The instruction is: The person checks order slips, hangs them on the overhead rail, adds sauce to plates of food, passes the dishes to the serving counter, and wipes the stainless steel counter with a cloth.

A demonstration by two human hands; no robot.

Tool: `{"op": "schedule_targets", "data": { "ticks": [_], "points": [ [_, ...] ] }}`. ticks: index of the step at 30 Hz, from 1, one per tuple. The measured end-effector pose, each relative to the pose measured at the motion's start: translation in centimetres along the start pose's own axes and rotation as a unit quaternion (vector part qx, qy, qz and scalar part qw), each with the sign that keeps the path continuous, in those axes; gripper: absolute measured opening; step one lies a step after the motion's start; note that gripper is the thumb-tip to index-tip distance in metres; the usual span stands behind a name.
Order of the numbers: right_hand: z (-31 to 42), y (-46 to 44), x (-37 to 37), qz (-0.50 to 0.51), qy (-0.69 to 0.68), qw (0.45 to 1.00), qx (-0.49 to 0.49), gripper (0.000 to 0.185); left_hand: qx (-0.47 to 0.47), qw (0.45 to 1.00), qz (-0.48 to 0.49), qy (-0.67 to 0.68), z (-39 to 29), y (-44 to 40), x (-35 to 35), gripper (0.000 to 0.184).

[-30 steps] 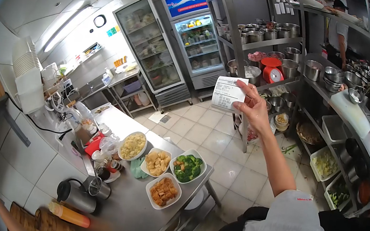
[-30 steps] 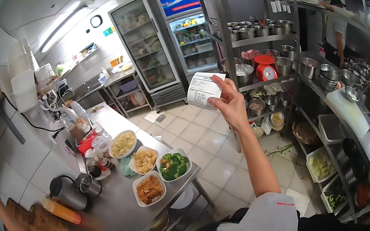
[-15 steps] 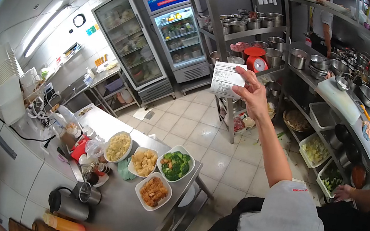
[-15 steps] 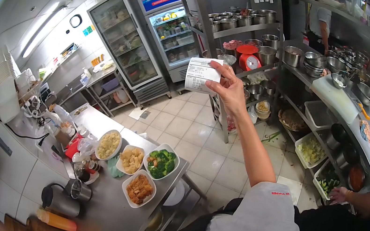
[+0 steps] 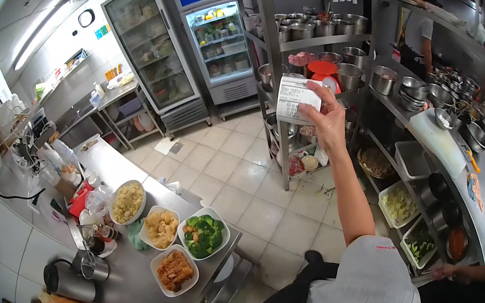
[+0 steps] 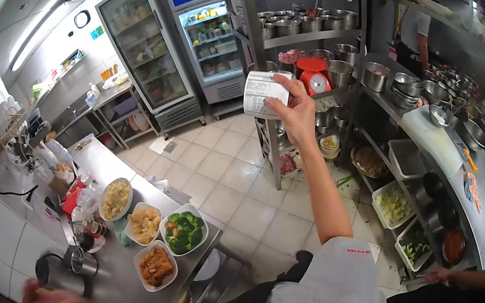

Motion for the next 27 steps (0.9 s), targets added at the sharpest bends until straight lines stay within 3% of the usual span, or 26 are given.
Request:
{"op": "schedule_targets", "data": {
  "ticks": [1,3,6,7,10,13,16,17,19,21,24,27],
  "points": [
    [-1.2,-0.9,-0.7,-0.004,-0.009,1.0,0.006,0.045,-0.081,0.973,0.05,0.211,-6.6,1.4,4.3,0.02],
    [-3.6,-2.5,-2.1,-0.009,-0.027,0.999,0.02,0.044,-0.209,0.836,0.132,0.49,-18.2,3.9,10.5,0.017],
    [-6.8,-6.0,-4.5,-0.01,-0.037,0.999,0.034,0.045,-0.362,0.662,0.169,0.634,-30.8,8.0,16.7,0.02],
    [-8.0,-7.6,-5.4,-0.003,-0.032,0.999,0.031,0.045,-0.436,0.541,0.155,0.702,-34.4,10.1,18.8,0.021],
    [-12.7,-11.2,-6.5,0.023,-0.064,0.996,0.052,0.044,-0.646,0.19,0.146,0.725,-42.9,18.1,23.6,0.028],
    [-17.2,-13.4,-6.3,0.028,-0.14,0.982,0.127,0.042,-0.744,0.036,0.186,0.641,-49.1,25.4,26.2,0.03],
    [-21.6,-15.6,-4.8,0.077,-0.115,0.981,0.136,0.043,-0.748,0.113,0.32,0.57,-49.5,29.8,29.2,0.033],
    [-23.3,-16.1,-3.8,0.095,-0.144,0.973,0.155,0.043,-0.745,0.144,0.321,0.567,-48.4,30.8,31.4,0.034],
    [-26.8,-16.4,-1.0,0.135,-0.144,0.962,0.187,0.042,-0.764,0.194,0.236,0.569,-44.2,31.0,37.2,0.034],
    [-30.8,-15.3,2.6,0.163,-0.13,0.952,0.226,0.04,-0.767,0.263,0.23,0.539,-39.4,30.3,43.4,0.038],
    [-34.5,-13.4,8.6,0.328,-0.075,0.906,0.258,0.04,-0.71,0.242,0.148,0.644,-32.8,30.9,51.4,0.044],
    [-41.3,-12.7,12.1,0.416,-0.062,0.843,0.336,0.041,-0.686,0.229,0.247,0.645,-28.1,36.2,57.6,0.043]
  ]
}}
Point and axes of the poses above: each hand's wrist, its own y-axis away from the middle knuckle, its own x-axis out of the palm, z = x × y, the point moved 3 cm from there along -y, towards the middle knuckle, and after that the axes turned 6 degrees about z, right-handed, at the moved point
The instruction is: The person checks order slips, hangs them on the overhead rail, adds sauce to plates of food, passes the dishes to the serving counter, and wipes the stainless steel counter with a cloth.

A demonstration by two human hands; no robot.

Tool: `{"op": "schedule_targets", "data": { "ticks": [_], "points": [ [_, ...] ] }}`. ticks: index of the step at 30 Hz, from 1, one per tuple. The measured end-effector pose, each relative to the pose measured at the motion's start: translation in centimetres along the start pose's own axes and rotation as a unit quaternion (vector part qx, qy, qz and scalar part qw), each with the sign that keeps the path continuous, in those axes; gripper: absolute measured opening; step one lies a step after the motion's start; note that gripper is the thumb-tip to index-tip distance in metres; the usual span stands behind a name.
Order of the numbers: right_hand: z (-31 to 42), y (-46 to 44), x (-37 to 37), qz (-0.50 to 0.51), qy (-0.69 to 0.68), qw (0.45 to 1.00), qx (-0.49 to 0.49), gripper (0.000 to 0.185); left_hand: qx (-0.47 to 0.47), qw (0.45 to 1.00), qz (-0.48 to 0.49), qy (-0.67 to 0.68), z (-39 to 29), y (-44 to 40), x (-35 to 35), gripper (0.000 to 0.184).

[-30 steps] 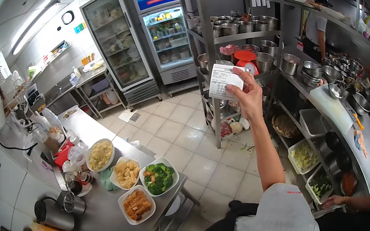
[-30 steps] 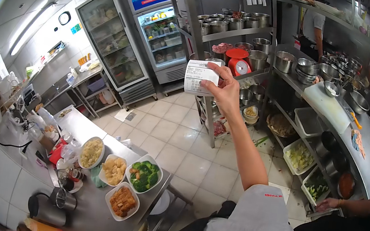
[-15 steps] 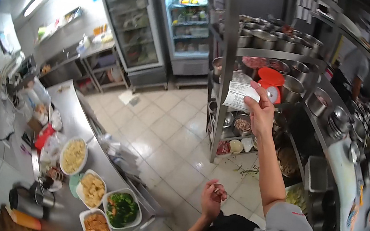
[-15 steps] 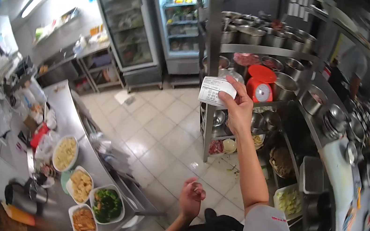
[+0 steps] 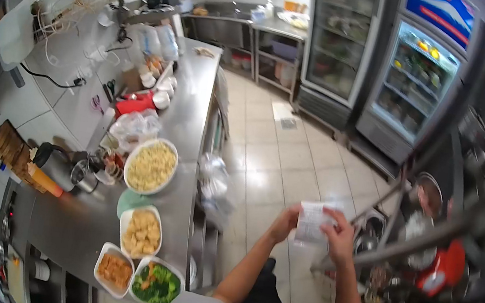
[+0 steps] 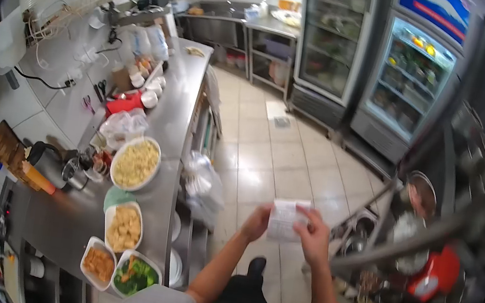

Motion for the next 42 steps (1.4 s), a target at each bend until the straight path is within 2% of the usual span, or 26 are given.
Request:
{"op": "schedule_targets", "data": {
  "ticks": [1,3,5,8,11,13,18,19,21,22,23,25,27,33,36,39,42],
  "points": [
    [-0.8,-2.1,-0.2,0.011,-0.018,1.0,0.006,0.041,-0.052,0.997,-0.039,-0.041,-1.1,-1.9,-1.2,0.034],
    [-1.9,-5.9,-0.4,0.021,-0.06,0.997,0.037,0.041,-0.084,0.992,-0.068,-0.061,-2.3,-4.8,-4.2,0.027],
    [-2.9,-9.8,-1.3,0.026,-0.097,0.992,0.076,0.041,-0.05,0.987,-0.095,-0.121,-4.1,-8.0,-6.5,0.025],
    [-4.8,-14.3,-2.9,0.097,-0.076,0.984,0.127,0.04,-0.029,0.974,-0.145,-0.17,-5.3,-11.6,-9.1,0.023],
    [-7.3,-19.5,-3.4,0.121,-0.056,0.983,0.13,0.036,0.034,0.966,-0.176,-0.185,-6.8,-16.3,-11.2,0.018],
    [-9.0,-23.9,-3.5,0.107,-0.023,0.987,0.117,0.035,0.088,0.947,-0.202,-0.232,-7.3,-19.5,-12.9,0.015],
    [-11.5,-36.1,-2.6,0.168,0.002,0.982,0.091,0.033,0.055,0.896,-0.353,-0.264,-11.6,-26.1,-20.0,0.012],
    [-11.1,-40.5,-2.5,0.183,0.023,0.98,0.071,0.033,0.105,0.885,-0.371,-0.262,-12.9,-28.1,-21.7,0.011],
    [-10.2,-47.9,-1.3,0.213,0.126,0.968,-0.045,0.036,0.191,0.852,-0.412,-0.259,-15.3,-30.2,-24.7,0.008],
    [-10.0,-51.7,-0.5,0.242,0.183,0.949,-0.087,0.037,0.215,0.839,-0.414,-0.279,-16.8,-31.1,-26.4,0.015],
    [-9.7,-55.2,0.5,0.269,0.239,0.924,-0.128,0.038,0.246,0.818,-0.443,-0.272,-18.9,-31.5,-27.7,0.018],
    [-7.7,-62.6,3.5,0.259,0.234,0.918,-0.188,0.041,0.31,0.771,-0.496,-0.253,-23.1,-31.7,-30.1,0.026],
    [-6.4,-70.1,6.9,0.254,0.212,0.915,-0.232,0.037,0.291,0.747,-0.528,-0.281,-26.0,-30.2,-32.9,0.033],
    [-0.8,-88.8,19.2,0.251,0.069,0.921,-0.288,0.031,0.265,0.632,-0.676,-0.271,-27.8,-26.4,-40.5,0.027],
    [1.9,-97.6,25.7,0.254,0.021,0.913,-0.319,0.033,0.245,0.612,-0.704,-0.266,-29.7,-27.3,-45.0,0.027],
    [3.9,-104.7,31.5,0.281,-0.011,0.902,-0.329,0.035,0.271,0.615,-0.689,-0.272,-35.1,-30.2,-48.3,0.028],
    [5.1,-110.9,36.9,0.32,-0.029,0.894,-0.313,0.035,0.267,0.579,-0.706,-0.307,-40.1,-31.5,-51.1,0.028]
  ]
}}
Point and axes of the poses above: each hand's wrist, its own y-axis away from the middle knuckle, its own x-axis out of the palm, z = x × y, the point moved 3 cm from there along -y, towards the middle knuckle, and after that the axes turned 6 degrees about z, right-handed, at the moved point
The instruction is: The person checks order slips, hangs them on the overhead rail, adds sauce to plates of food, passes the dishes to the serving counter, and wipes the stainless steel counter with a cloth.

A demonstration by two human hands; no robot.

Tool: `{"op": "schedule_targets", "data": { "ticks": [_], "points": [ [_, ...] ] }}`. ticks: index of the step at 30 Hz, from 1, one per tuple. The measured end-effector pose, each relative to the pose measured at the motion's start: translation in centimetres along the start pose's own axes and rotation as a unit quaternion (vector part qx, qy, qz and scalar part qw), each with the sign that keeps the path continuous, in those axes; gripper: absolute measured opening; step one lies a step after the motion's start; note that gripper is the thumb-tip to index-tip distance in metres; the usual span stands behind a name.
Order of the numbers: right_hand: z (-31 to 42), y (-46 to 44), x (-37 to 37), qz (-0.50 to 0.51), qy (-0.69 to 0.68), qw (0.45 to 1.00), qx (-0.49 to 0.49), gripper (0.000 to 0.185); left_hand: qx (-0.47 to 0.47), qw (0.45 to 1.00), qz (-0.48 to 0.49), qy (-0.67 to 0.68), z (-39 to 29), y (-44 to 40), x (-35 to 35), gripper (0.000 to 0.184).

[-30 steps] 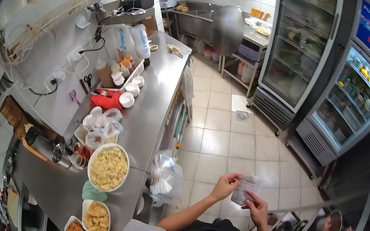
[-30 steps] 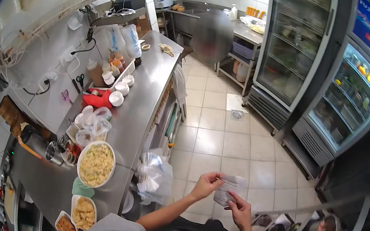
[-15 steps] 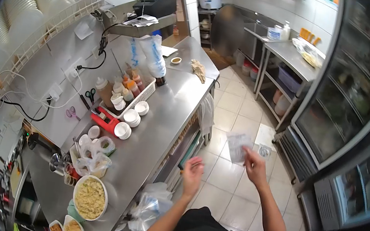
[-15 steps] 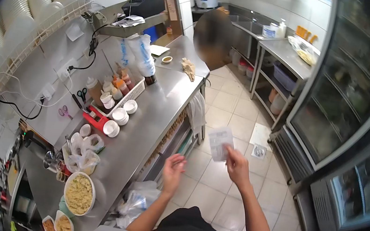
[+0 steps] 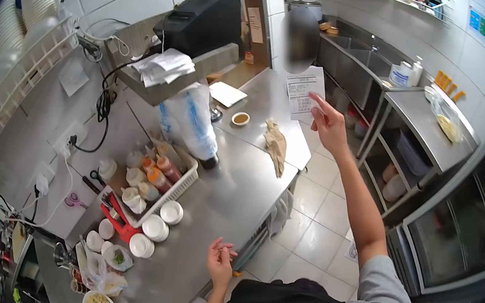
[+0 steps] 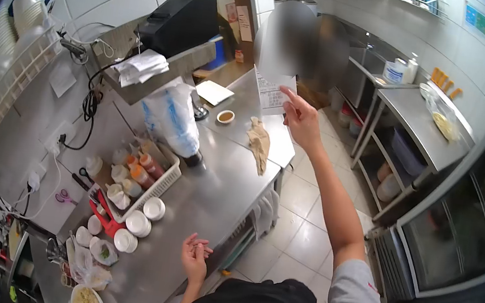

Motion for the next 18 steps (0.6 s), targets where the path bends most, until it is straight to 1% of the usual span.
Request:
{"op": "schedule_targets", "data": {
  "ticks": [4,7,9,11,13,15,16,17,18],
  "points": [
    [-6.1,-9.9,1.3,0.029,-0.02,0.998,-0.043,0.032,0.001,0.996,-0.079,-0.045,0.5,-5.2,0.7,0.026],
    [-10.6,-18.6,3.2,0.07,-0.051,0.994,-0.069,0.032,0.003,0.981,-0.169,-0.09,1.7,-7.6,1.3,0.026],
    [-13.7,-25.8,5.0,0.071,-0.051,0.992,-0.096,0.035,0.005,0.969,-0.23,-0.094,3.0,-9.1,2.3,0.026],
    [-15.0,-32.9,7.0,0.104,-0.088,0.987,-0.088,0.035,-0.014,0.954,-0.28,-0.102,2.8,-10.2,4.2,0.03],
    [-15.9,-40.9,9.4,0.113,-0.103,0.979,-0.135,0.037,-0.054,0.94,-0.319,-0.104,2.0,-11.5,7.5,0.037],
    [-15.8,-48.5,11.9,0.123,-0.151,0.965,-0.174,0.039,-0.028,0.923,-0.373,-0.089,2.9,-13.1,10.6,0.035],
    [-15.2,-51.6,13.0,0.124,-0.137,0.965,-0.187,0.04,-0.014,0.913,-0.399,-0.083,3.3,-13.6,11.9,0.034],
    [-14.5,-54.3,13.8,0.123,-0.122,0.964,-0.2,0.041,0.004,0.889,-0.397,-0.229,3.9,-13.9,12.9,0.033],
    [-13.8,-56.7,14.7,0.119,-0.136,0.963,-0.2,0.042,0.015,0.846,-0.383,-0.371,4.9,-13.9,13.7,0.032]
  ]
}}
Point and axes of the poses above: each hand's wrist, its own y-axis away from the middle knuckle, its own x-axis out of the palm, z = x × y, the point moved 3 cm from there along -y, towards the middle knuckle, and after that the axes turned 6 degrees about z, right-handed, at the moved point
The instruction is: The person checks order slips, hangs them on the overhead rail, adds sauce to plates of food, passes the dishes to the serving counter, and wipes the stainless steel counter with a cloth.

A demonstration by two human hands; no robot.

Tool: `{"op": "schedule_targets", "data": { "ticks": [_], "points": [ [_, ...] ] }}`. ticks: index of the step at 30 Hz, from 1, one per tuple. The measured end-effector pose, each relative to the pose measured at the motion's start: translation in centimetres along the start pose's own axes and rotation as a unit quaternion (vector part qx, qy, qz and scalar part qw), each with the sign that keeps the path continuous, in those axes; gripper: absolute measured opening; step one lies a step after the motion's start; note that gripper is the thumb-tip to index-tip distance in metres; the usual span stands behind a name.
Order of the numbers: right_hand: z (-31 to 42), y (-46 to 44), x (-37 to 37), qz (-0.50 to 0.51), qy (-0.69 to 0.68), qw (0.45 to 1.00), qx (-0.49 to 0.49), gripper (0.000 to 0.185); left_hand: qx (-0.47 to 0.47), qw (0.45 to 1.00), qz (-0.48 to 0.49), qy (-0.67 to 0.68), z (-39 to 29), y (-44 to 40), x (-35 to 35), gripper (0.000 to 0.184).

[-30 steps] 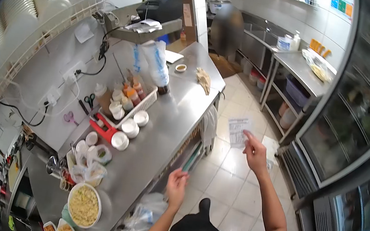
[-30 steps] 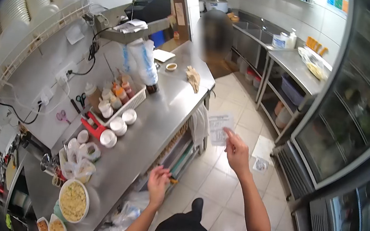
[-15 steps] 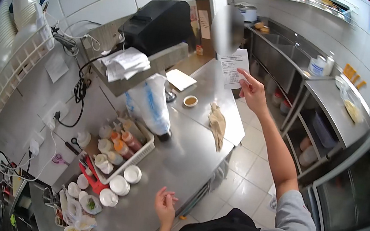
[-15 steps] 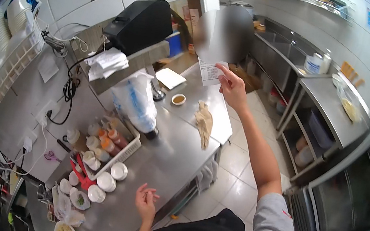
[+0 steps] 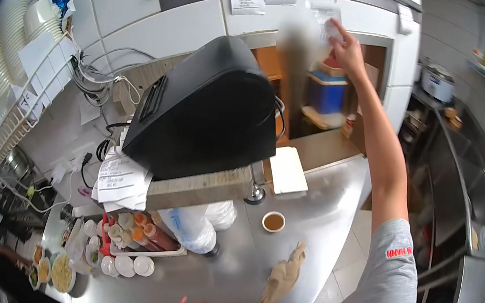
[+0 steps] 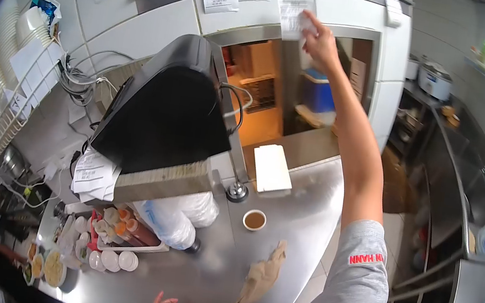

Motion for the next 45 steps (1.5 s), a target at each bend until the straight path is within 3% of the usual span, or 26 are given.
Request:
{"op": "schedule_targets", "data": {
  "ticks": [1,4,6,7,8,10,11,13,14,15,17,18,22,24,26,27,28,29,31,34,38,41,45],
  "points": [
    [-0.5,-2.4,0.4,-0.008,-0.011,1.0,-0.002,0.044,0.067,0.989,-0.003,-0.132,-0.6,0.4,1.2,0.031],
    [-3.1,-8.6,1.1,-0.006,-0.024,1.0,-0.013,0.048,0.173,0.963,-0.022,-0.206,-7.0,0.1,2.7,0.022],
    [-3.5,-10.9,1.2,0.001,-0.05,0.999,-0.012,0.047,-0.068,0.996,-0.062,0.012,-9.0,1.7,4.1,0.019],
    [-3.6,-11.8,1.2,0.01,-0.065,0.998,-0.007,0.047,-0.183,0.971,-0.083,0.127,-9.3,2.5,5.0,0.017],
    [-4.0,-12.8,1.3,0.013,-0.095,0.995,-0.029,0.048,-0.193,0.975,-0.055,0.095,-9.4,3.0,5.2,0.018],
    [-4.0,-14.3,1.1,0.05,-0.116,0.992,0.029,0.05,-0.22,0.975,-0.001,0.036,-9.1,4.8,4.7,0.019],
    [-2.7,-14.3,0.9,0.078,-0.144,0.984,0.072,0.058,-0.24,0.971,-0.007,0.02,-9.0,5.2,4.7,0.022],
    [-0.4,-12.4,0.5,0.035,-0.123,0.991,0.043,0.056,-0.301,0.953,-0.025,-0.013,-8.4,6.3,5.1,0.026],
    [-3.9,-14.8,1.0,0.02,-0.092,0.996,0.005,0.038,-0.245,0.966,-0.081,0.011,-8.6,6.9,5.6,0.025],
    [-8.1,-16.1,1.2,0.007,-0.085,0.996,-0.013,0.035,-0.191,0.971,-0.14,0.026,-8.4,7.5,5.8,0.027],
    [-8.6,-10.3,1.4,-0.016,-0.087,0.995,-0.034,0.029,-0.228,0.961,-0.153,0.032,-10.1,8.0,5.8,0.033],
    [-8.7,-6.6,2.0,-0.021,-0.1,0.994,-0.038,0.026,-0.195,0.966,-0.17,0.016,-10.1,8.5,6.0,0.039],
    [-7.9,12.5,3.7,-0.014,-0.171,0.985,-0.012,0.02,-0.271,0.904,-0.266,0.195,-9.7,10.0,8.5,0.047],
    [-6.3,23.4,4.8,0.084,-0.198,0.976,0.032,0.021,-0.294,0.858,-0.277,0.316,-9.7,9.9,9.6,0.043],
    [-3.0,34.3,6.5,0.274,-0.184,0.943,0.041,0.025,-0.311,0.866,-0.27,0.282,-8.3,11.4,9.2,0.041],
    [-0.9,38.8,7.0,0.37,-0.101,0.921,-0.065,0.021,-0.317,0.872,-0.265,0.263,-7.1,12.1,8.7,0.04],
    [2.7,42.3,7.3,0.464,-0.075,0.882,-0.032,0.015,-0.322,0.874,-0.272,0.241,-5.8,13.2,8.0,0.039],
    [4.2,46.4,7.8,0.522,-0.064,0.85,-0.002,0.03,-0.327,0.877,-0.277,0.219,-4.5,14.5,7.2,0.038],
    [4.7,53.3,8.3,0.572,0.114,0.81,-0.059,0.051,-0.328,0.892,-0.255,0.18,-2.7,16.4,5.4,0.038],
    [8.8,56.7,10.8,0.555,0.205,0.806,0.017,0.065,-0.319,0.925,-0.165,0.127,-0.9,19.2,2.7,0.042],
    [16.7,59.9,17.2,0.56,0.194,0.803,-0.061,0.071,-0.299,0.945,-0.067,0.115,1.1,20.4,-1.9,0.046],
    [22.7,61.8,24.1,0.579,0.15,0.795,-0.105,0.069,-0.357,0.924,-0.113,0.079,4.1,21.3,-7.2,0.042],
    [28.1,64.5,33.0,0.578,0.091,0.788,-0.192,0.055,-0.356,0.911,-0.153,0.139,7.8,20.0,-12.8,0.034]
  ]
}}
Point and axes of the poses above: each hand's wrist, its own y-axis away from the middle knuckle, its own x-axis out of the palm, z = x × y, the point moved 3 cm from there along -y, towards the middle knuckle, and after that the axes turned 6 degrees about z, right-handed, at the moved point
